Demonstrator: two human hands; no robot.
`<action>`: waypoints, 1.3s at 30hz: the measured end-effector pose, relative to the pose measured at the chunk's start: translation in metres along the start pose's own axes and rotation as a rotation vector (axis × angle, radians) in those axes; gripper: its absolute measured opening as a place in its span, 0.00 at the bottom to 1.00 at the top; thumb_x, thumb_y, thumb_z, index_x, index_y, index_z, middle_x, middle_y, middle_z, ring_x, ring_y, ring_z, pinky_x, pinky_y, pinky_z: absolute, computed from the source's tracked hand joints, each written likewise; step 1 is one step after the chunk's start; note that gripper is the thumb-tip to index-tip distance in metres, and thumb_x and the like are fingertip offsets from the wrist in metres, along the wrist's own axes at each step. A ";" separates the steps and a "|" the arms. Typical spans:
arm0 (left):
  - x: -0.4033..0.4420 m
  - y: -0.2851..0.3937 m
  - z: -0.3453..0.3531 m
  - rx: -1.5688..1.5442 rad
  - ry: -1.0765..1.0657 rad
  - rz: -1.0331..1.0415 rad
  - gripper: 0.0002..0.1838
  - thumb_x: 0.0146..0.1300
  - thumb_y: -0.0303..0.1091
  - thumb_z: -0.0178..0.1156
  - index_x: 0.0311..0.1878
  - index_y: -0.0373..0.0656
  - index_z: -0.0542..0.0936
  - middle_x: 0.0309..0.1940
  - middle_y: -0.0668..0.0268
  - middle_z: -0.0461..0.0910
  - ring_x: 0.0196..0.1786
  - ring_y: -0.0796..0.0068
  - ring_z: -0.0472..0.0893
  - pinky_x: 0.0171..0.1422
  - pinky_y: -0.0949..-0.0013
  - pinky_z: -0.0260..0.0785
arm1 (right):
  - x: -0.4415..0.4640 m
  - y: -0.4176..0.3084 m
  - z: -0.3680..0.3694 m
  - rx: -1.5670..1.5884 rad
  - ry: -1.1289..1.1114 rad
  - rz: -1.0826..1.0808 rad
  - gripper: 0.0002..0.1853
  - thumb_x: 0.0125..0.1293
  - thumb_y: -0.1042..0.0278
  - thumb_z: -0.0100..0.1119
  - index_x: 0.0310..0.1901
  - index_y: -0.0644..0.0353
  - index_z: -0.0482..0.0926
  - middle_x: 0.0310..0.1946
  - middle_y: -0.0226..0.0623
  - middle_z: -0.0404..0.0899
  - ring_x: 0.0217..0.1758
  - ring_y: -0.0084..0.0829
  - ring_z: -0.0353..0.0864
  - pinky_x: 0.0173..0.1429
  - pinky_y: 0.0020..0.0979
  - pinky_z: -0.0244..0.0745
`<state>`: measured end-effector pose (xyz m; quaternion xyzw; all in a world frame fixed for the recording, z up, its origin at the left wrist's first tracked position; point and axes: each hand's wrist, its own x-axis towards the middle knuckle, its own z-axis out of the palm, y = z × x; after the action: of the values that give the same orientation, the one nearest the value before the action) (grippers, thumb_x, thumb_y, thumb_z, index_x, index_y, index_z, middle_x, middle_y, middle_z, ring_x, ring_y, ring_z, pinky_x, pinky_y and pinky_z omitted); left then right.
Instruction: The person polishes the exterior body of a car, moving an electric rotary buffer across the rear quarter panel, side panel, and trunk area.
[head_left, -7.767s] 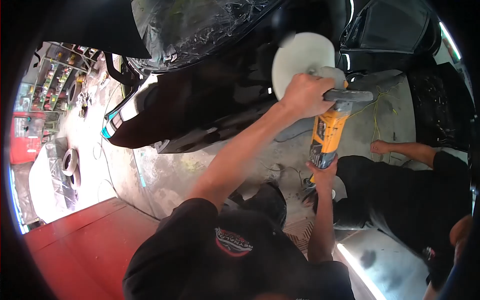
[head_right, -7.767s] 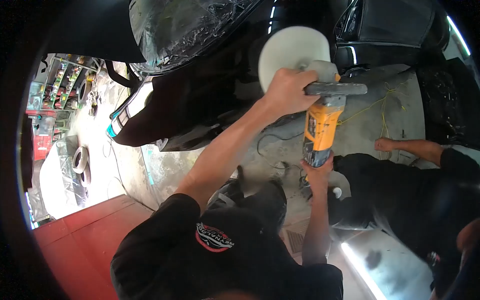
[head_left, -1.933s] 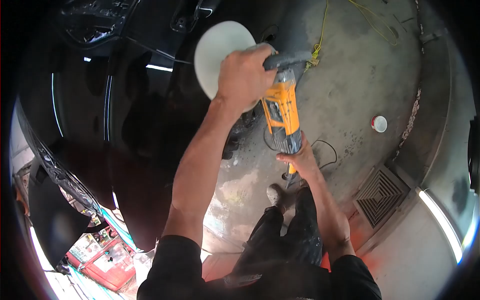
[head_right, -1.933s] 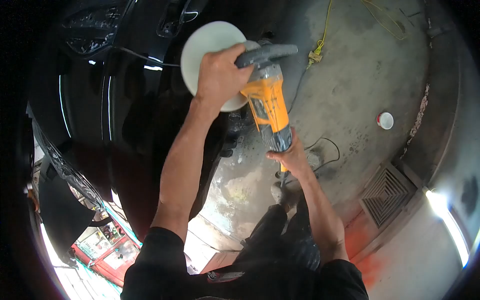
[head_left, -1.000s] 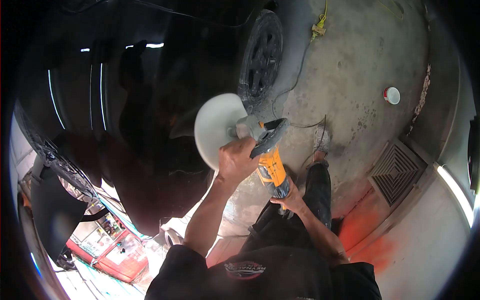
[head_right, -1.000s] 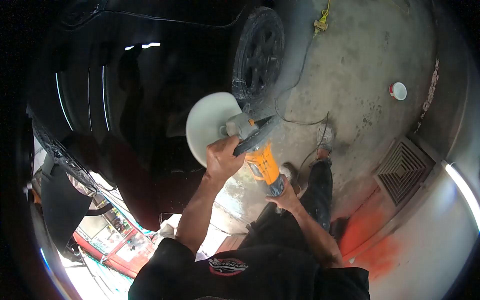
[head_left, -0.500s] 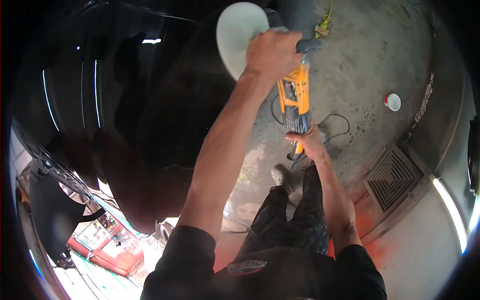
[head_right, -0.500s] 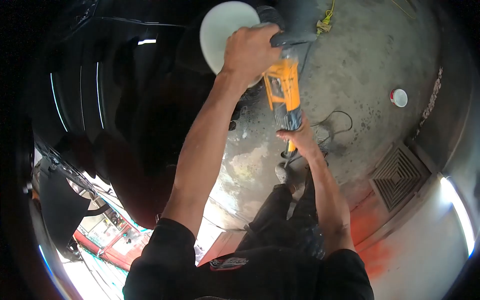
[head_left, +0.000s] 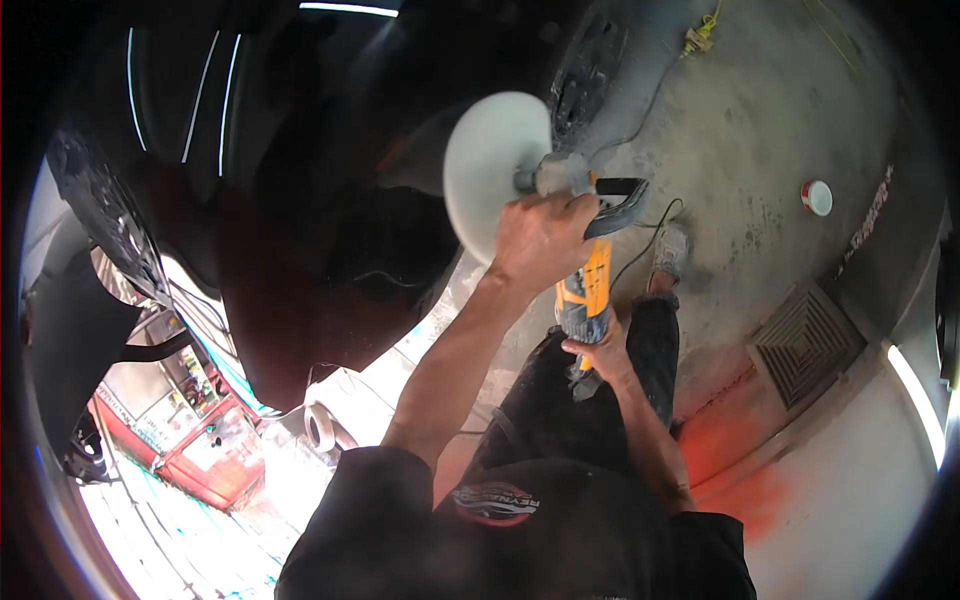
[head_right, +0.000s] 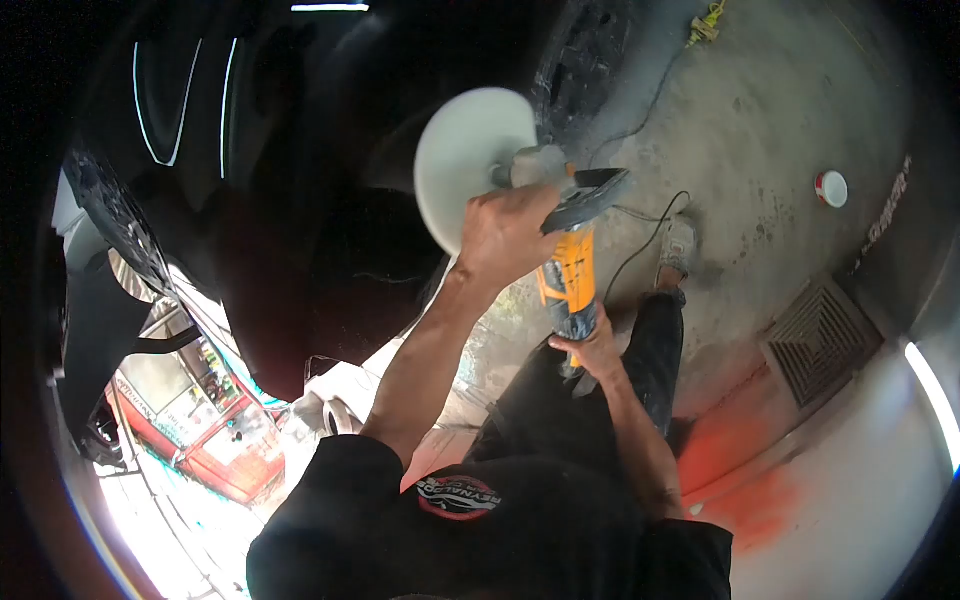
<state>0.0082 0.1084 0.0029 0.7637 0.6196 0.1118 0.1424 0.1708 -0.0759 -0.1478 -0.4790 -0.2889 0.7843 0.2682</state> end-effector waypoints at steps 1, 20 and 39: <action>-0.020 -0.002 -0.003 -0.001 -0.010 0.001 0.14 0.40 0.26 0.68 0.34 0.43 0.80 0.27 0.61 0.82 0.30 0.59 0.84 0.34 0.60 0.77 | -0.012 0.008 0.016 0.009 0.001 -0.018 0.48 0.41 0.79 0.83 0.65 0.63 0.65 0.53 0.33 0.78 0.57 0.27 0.77 0.64 0.32 0.72; -0.108 0.002 0.033 0.172 -0.269 -0.051 0.13 0.51 0.33 0.68 0.41 0.46 0.82 0.26 0.59 0.84 0.31 0.53 0.85 0.34 0.54 0.79 | -0.077 0.122 0.070 0.553 -0.145 0.231 0.41 0.46 0.88 0.77 0.63 0.60 0.66 0.41 0.31 0.79 0.34 0.23 0.81 0.36 0.29 0.80; -0.116 0.003 -0.016 0.062 0.110 -0.058 0.11 0.40 0.32 0.68 0.28 0.46 0.76 0.21 0.65 0.79 0.26 0.59 0.82 0.30 0.57 0.74 | -0.051 0.073 0.047 0.093 -0.079 -0.020 0.45 0.43 0.83 0.80 0.64 0.62 0.65 0.53 0.34 0.77 0.56 0.27 0.76 0.60 0.33 0.77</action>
<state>-0.0187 -0.0045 0.0194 0.7422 0.6515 0.1305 0.0877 0.1378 -0.1705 -0.1517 -0.4318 -0.2672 0.8125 0.2864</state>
